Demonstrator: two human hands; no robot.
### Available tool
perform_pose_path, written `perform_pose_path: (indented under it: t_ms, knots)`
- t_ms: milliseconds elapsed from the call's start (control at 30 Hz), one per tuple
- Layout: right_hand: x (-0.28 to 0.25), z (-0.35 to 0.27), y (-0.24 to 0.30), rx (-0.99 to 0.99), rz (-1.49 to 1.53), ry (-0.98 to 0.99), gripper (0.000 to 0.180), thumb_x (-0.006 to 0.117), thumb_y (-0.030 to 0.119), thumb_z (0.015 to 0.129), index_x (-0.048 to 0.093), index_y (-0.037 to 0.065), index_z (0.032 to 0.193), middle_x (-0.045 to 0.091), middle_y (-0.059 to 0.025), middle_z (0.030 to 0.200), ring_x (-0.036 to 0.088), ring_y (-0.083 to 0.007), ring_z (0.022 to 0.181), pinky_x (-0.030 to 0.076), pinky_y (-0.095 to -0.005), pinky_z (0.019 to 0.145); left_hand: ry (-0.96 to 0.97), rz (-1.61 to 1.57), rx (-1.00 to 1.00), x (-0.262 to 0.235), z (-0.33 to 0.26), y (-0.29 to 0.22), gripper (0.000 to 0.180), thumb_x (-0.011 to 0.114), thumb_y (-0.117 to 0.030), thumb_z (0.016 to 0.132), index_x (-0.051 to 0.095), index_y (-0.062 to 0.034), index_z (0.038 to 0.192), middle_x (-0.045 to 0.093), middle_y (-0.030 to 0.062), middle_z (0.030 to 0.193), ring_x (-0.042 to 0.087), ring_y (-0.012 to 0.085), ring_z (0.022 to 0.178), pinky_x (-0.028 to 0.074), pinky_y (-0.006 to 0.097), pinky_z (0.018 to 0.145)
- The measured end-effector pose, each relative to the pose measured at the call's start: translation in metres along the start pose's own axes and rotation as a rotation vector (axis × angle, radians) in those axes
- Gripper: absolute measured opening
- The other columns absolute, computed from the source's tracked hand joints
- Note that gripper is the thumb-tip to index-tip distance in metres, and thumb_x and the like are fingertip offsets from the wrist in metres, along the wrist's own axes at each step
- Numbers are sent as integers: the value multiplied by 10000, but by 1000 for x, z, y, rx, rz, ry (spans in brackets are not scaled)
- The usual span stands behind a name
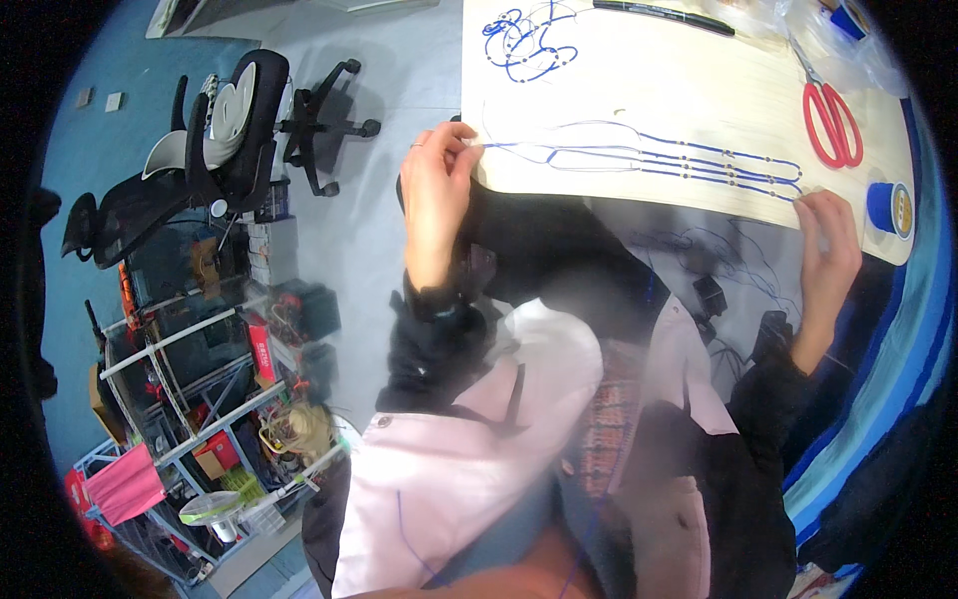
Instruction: The person threads a blue wire through small beads on a table, then cuts the wire with scissors and continues threading additional beads. The person repeats this process, laying out multiple parallel beaded wire segments on the table.
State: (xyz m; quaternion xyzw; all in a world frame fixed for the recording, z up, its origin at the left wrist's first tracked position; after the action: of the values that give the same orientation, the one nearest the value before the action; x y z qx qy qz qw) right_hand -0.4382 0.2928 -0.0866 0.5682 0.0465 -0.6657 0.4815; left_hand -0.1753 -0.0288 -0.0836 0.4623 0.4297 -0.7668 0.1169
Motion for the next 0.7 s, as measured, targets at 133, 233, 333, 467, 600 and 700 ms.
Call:
perform_pose_path:
  t_ms: [133, 233, 333, 467, 600, 700]
  knots:
    - [3, -1, -5, 12, 26, 12, 99, 650, 42, 843, 625, -6, 926, 635, -128, 978, 628, -269, 905, 484, -300, 807, -95, 137, -142, -22, 8, 16, 155, 624, -14, 793, 637, -43, 945, 600, 152, 887, 598, 327, 810, 472, 398, 686]
    - [3, -3, -8, 5, 3, 3, 101, 645, 55, 854, 632, 4, 940, 639, -131, 990, 630, -279, 926, 488, -306, 827, -89, -36, 32, -24, 16, 3, 165, 620, -17, 801, 649, -49, 960, 602, 155, 930, 600, 331, 815, 478, 391, 716]
    - [4, -3, -11, -3, 10, 12, 105, 641, 58, 860, 636, 13, 955, 641, -133, 1006, 630, -281, 944, 489, -311, 842, 43, 5, 252, -12, 25, -14, 228, 653, -8, 765, 671, -95, 975, 599, 120, 983, 580, 295, 873, 484, 370, 744]
    - [4, -4, -14, -15, 1, 0, 114, 642, 56, 858, 637, 17, 965, 641, -131, 1020, 627, -276, 966, 485, -309, 848, 113, 70, 406, 0, 32, -19, 237, 670, -12, 743, 665, -110, 958, 584, 92, 979, 556, 282, 900, 480, 368, 745]
    - [5, -5, -18, -6, 35, 12, 124, 643, 51, 855, 636, 17, 974, 640, -129, 1032, 623, -276, 981, 481, -310, 855, 128, 73, 275, 4, 42, -1, 122, 666, -34, 761, 626, -68, 872, 574, 96, 935, 552, 293, 890, 475, 375, 735]
    - [5, -6, -23, -2, 23, 14, 135, 640, 45, 853, 633, 14, 984, 640, -127, 1037, 622, -275, 980, 476, -309, 859, 93, 38, 185, 3, 40, 11, 87, 656, -49, 783, 589, -40, 838, 572, 103, 903, 563, 295, 850, 474, 378, 715]
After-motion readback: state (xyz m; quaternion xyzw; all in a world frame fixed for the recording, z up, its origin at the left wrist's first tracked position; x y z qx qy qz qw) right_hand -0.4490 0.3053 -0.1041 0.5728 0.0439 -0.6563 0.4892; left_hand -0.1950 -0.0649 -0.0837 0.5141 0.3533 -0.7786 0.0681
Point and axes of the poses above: each hand's wrist, its own z-axis towards the middle knuckle, its own x-axis out of the palm, y = z × x, the point moved 7 cm from there along z, towards the middle knuckle
